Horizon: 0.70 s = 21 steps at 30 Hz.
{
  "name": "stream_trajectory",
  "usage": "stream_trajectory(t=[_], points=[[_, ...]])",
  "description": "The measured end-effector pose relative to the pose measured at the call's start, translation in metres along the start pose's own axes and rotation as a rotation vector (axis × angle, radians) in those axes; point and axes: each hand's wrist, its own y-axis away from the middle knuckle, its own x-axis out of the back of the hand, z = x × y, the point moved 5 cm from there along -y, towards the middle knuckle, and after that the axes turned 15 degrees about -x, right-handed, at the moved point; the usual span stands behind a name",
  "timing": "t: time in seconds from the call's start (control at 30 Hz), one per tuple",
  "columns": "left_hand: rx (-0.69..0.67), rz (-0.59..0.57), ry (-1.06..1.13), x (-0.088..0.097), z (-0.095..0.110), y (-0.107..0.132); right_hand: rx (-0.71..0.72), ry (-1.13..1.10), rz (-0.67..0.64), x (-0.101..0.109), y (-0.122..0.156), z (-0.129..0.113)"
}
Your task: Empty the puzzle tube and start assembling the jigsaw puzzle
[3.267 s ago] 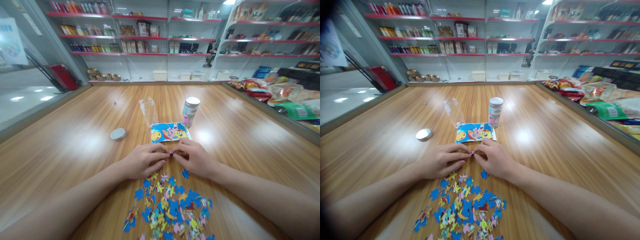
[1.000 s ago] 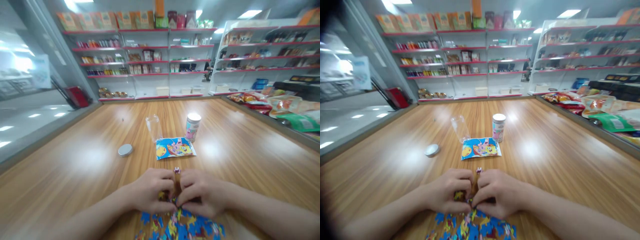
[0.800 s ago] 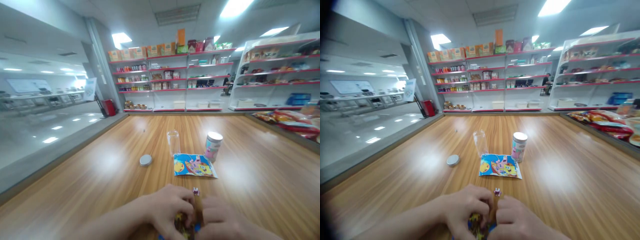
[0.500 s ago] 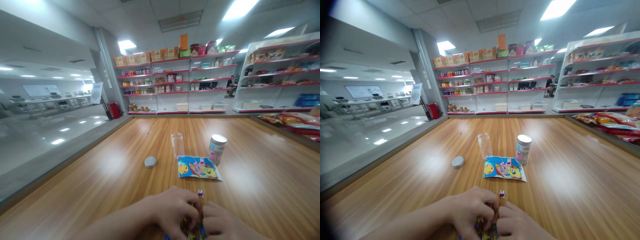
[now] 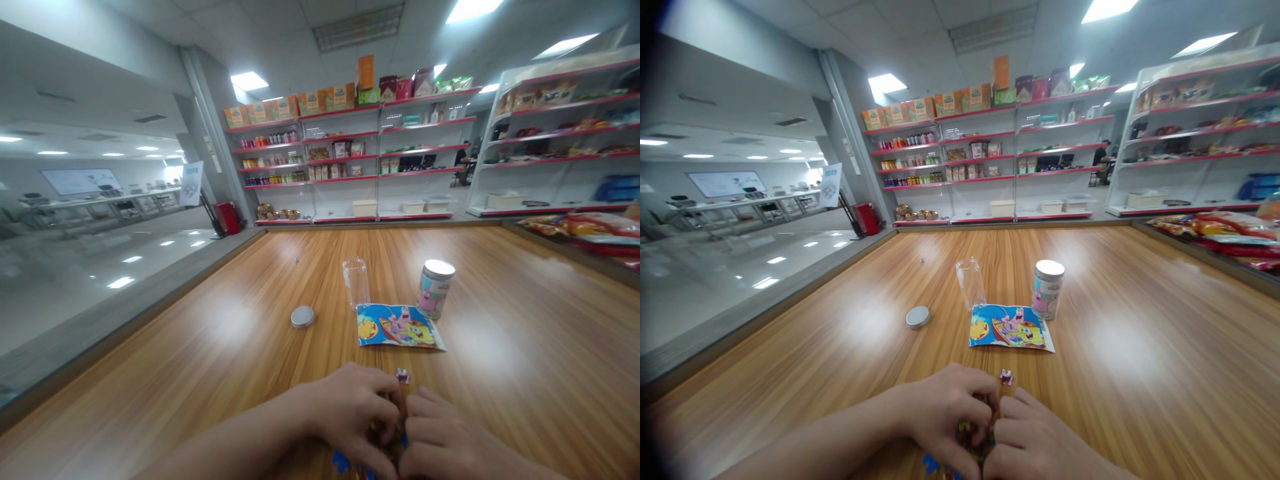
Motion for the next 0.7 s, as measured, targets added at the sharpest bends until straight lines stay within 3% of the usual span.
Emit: stream_trajectory(t=[0.3, 0.4, 0.6, 0.7], points=[[0.021, -0.04, 0.02, 0.0, -0.002, -0.001, -0.072, -0.024, -0.07, 0.007, -0.004, -0.012], [0.05, -0.033, 0.086, 0.007, 0.004, -0.004, -0.07, -0.082, -0.102, 0.011, -0.005, -0.012], [0.212, 0.104, 0.36, 0.032, 0.013, -0.01, -0.032, -0.003, -0.106, 0.013, -0.005, -0.006], [0.249, 0.074, 0.381, 0.034, 0.013, -0.012, -0.088, 0.011, -0.1, 0.014, -0.007, -0.002]])
